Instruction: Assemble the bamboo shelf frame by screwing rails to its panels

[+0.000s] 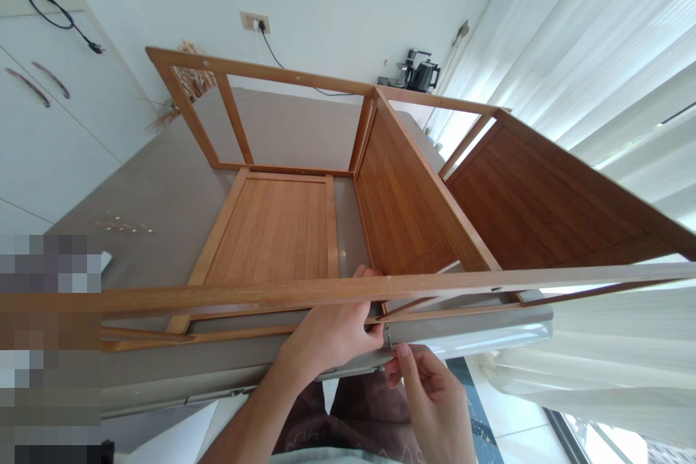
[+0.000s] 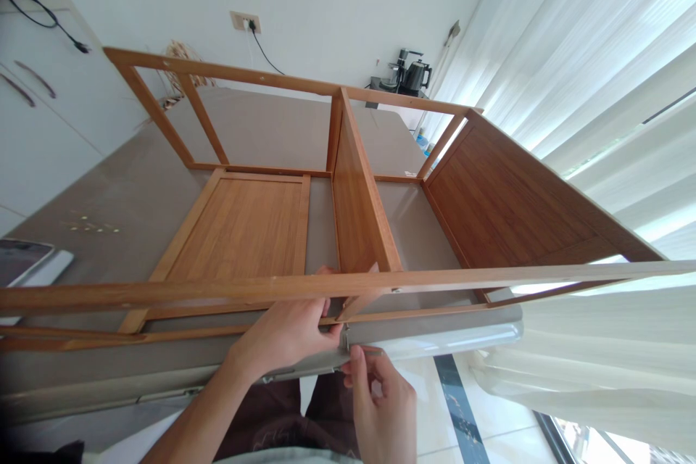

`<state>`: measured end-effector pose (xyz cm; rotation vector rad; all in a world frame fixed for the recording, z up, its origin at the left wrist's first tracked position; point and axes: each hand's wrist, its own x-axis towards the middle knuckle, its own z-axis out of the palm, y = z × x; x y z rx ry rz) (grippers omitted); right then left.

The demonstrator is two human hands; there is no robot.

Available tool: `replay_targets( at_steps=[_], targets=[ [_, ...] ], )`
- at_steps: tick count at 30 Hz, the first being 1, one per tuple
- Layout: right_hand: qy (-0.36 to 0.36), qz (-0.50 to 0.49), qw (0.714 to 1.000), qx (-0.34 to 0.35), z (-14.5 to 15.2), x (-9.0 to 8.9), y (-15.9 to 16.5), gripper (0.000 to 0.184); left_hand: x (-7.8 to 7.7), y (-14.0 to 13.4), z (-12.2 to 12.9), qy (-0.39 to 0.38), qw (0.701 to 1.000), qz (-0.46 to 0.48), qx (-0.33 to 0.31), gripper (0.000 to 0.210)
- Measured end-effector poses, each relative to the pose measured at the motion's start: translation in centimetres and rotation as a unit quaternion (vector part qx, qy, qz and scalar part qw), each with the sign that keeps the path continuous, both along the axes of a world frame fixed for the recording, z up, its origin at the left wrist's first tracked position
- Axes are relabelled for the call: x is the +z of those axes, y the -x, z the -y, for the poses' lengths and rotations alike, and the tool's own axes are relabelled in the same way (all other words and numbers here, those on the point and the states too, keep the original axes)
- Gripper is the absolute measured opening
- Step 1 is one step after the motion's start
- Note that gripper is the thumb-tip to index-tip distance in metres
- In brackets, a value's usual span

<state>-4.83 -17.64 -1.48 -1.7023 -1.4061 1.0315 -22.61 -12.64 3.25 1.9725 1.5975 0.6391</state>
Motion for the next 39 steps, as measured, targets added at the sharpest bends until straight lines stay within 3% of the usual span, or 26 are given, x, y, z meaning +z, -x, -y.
replay_targets(
  at_steps=[2,5,8,12,31,39],
  targets=[
    [-0.1,0.096,0.99,0.022,0.2,0.1,-0.2,0.041,-0.1,0.0,0.1,-0.003,1.0,-0.002,0.0,0.036],
    [-0.257,0.189,0.944,0.085,-0.1,-0.4,-0.8,0.025,-0.4,-0.1,0.1,-0.007,1.0,0.001,0.004,0.034],
    [-0.326,0.216,0.907,0.157,-1.0,-0.8,-1.4,0.015,-0.6,-0.1,0.2,-0.012,1.0,0.007,0.003,0.035],
    [-0.342,0.225,0.891,0.198,-1.8,-0.5,-1.7,0.017,-0.5,0.0,0.1,-0.022,1.0,0.01,-0.005,0.035],
    [-0.337,0.228,0.888,0.215,-2.0,0.5,-1.3,0.014,0.1,0.0,0.0,-0.004,1.0,0.001,-0.01,0.035],
    [-0.355,0.246,0.869,0.242,-2.2,0.7,-1.6,0.013,0.3,0.0,0.1,0.005,1.0,0.003,-0.007,0.033]
  ],
)
